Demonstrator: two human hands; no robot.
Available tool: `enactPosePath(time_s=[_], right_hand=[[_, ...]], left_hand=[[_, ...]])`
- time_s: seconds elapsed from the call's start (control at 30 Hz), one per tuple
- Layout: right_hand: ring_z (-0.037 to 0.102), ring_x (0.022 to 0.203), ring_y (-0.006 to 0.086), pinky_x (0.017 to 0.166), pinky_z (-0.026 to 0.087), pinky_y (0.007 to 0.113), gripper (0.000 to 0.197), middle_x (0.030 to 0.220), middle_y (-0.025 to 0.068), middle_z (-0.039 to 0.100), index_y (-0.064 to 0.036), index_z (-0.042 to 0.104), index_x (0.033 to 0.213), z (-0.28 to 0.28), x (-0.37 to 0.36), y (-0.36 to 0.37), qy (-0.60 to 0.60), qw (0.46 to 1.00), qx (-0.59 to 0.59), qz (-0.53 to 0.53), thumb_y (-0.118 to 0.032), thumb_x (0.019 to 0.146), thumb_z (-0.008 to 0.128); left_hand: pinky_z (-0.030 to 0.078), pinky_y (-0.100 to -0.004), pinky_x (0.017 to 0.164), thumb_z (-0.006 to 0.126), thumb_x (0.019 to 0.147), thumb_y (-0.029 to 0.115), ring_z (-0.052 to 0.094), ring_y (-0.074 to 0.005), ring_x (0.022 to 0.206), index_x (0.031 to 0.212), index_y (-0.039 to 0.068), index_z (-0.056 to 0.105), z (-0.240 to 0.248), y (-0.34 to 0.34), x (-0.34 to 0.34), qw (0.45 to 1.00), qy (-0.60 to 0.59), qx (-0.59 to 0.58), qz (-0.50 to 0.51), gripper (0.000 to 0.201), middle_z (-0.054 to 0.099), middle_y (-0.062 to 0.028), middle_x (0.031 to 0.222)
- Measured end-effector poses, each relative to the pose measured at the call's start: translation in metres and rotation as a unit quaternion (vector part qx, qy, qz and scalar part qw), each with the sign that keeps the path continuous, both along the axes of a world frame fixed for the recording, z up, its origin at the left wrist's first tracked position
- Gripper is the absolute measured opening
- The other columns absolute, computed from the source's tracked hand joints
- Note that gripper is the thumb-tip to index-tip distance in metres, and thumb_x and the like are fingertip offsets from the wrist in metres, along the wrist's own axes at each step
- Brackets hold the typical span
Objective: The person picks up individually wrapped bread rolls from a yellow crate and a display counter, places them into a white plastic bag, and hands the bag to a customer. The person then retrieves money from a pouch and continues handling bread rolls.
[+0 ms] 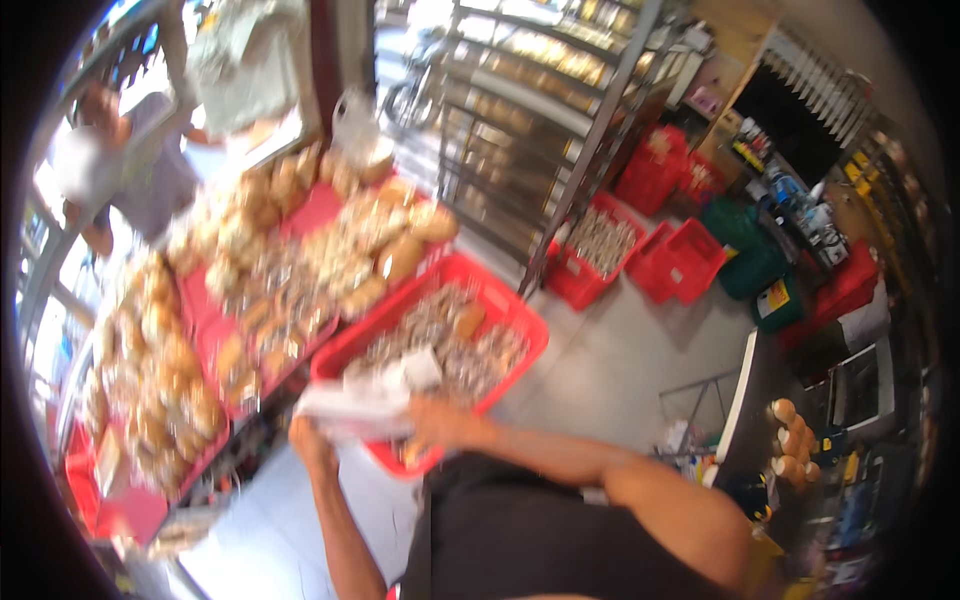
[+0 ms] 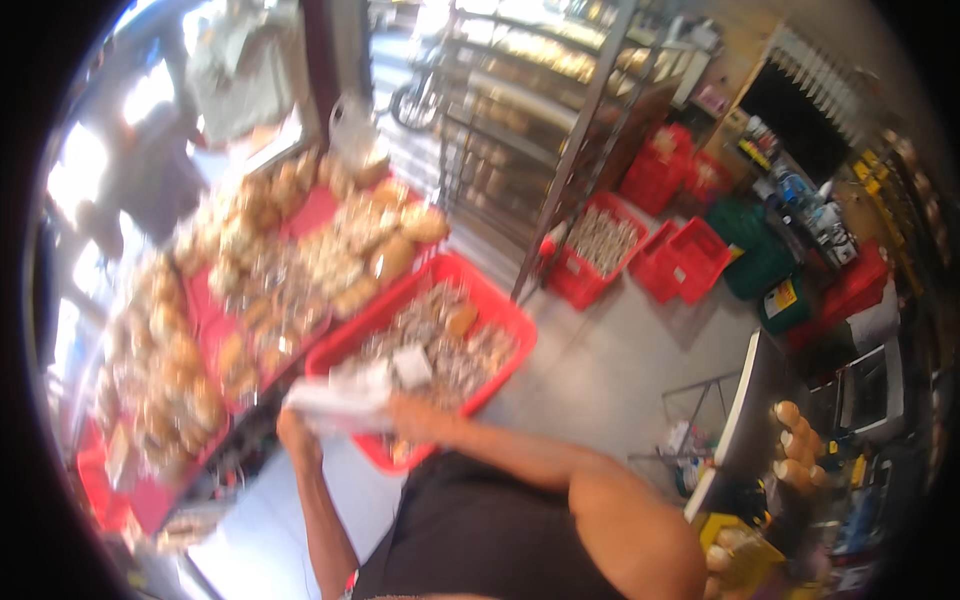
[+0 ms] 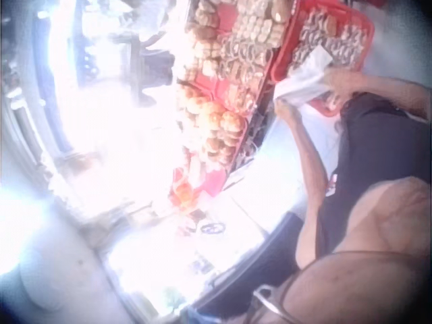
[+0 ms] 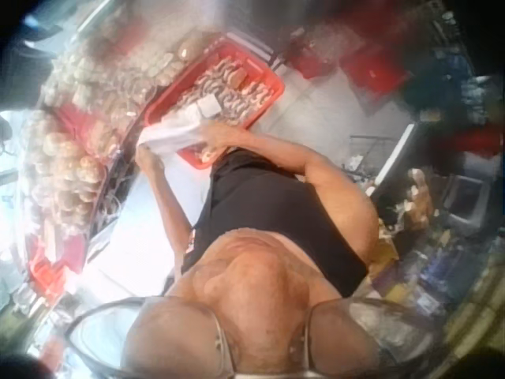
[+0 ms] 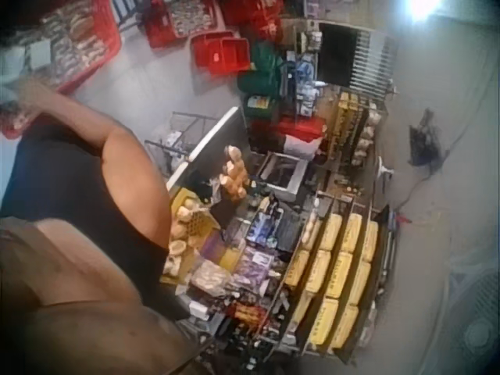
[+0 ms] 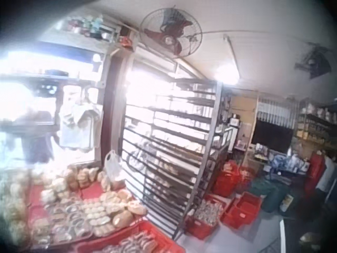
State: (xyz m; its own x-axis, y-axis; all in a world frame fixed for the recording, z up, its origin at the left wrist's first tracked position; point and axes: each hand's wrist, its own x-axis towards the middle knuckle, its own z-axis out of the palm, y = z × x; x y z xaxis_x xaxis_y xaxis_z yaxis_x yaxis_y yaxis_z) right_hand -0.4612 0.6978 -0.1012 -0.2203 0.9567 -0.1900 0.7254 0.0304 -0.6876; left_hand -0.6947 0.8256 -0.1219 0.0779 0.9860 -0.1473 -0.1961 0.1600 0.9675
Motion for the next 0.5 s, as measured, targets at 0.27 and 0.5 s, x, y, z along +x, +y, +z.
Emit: enactPosePath(time_s=[0.27, 0.5], right_hand=[[0.058, 0.116, 0.0449, 0.1, 0.046, 0.05, 0.039, 0.125, 0.0292, 0.06, -0.0008, 0.066, 0.117, -0.082, 0.043, -0.015, -0.044, 0.959, -0.06, -0.274, -0.029, 0.09, 0.067], [0.063, 0.106, 0.0249, 0.094, 0.051, 0.038, 0.033, 0.121, 0.0191, 0.064, -0.0047, 0.071, 0.106, -0.102, 0.136, -0.03, 0.16, 0.973, -0.166, 0.031, -0.029, 0.085, 0.076]], left_hand=[[0.05, -0.0384, 0.09, 0.055, 0.072, -0.011, 0.063, -0.037, 0.101, 0.121, 0.002, 0.067, 0.016, -0.08, -0.009, 0.847, 0.402, 0.213, -0.274, 0.053, 0.062, -0.0192, 0.112], [0.051, -0.0445, 0.096, 0.052, 0.074, -0.012, 0.061, -0.0432, 0.113, 0.117, 0.001, 0.07, 0.001, -0.09, -0.003, 0.814, 0.481, 0.101, -0.31, 0.048, 0.059, -0.0237, 0.129]])
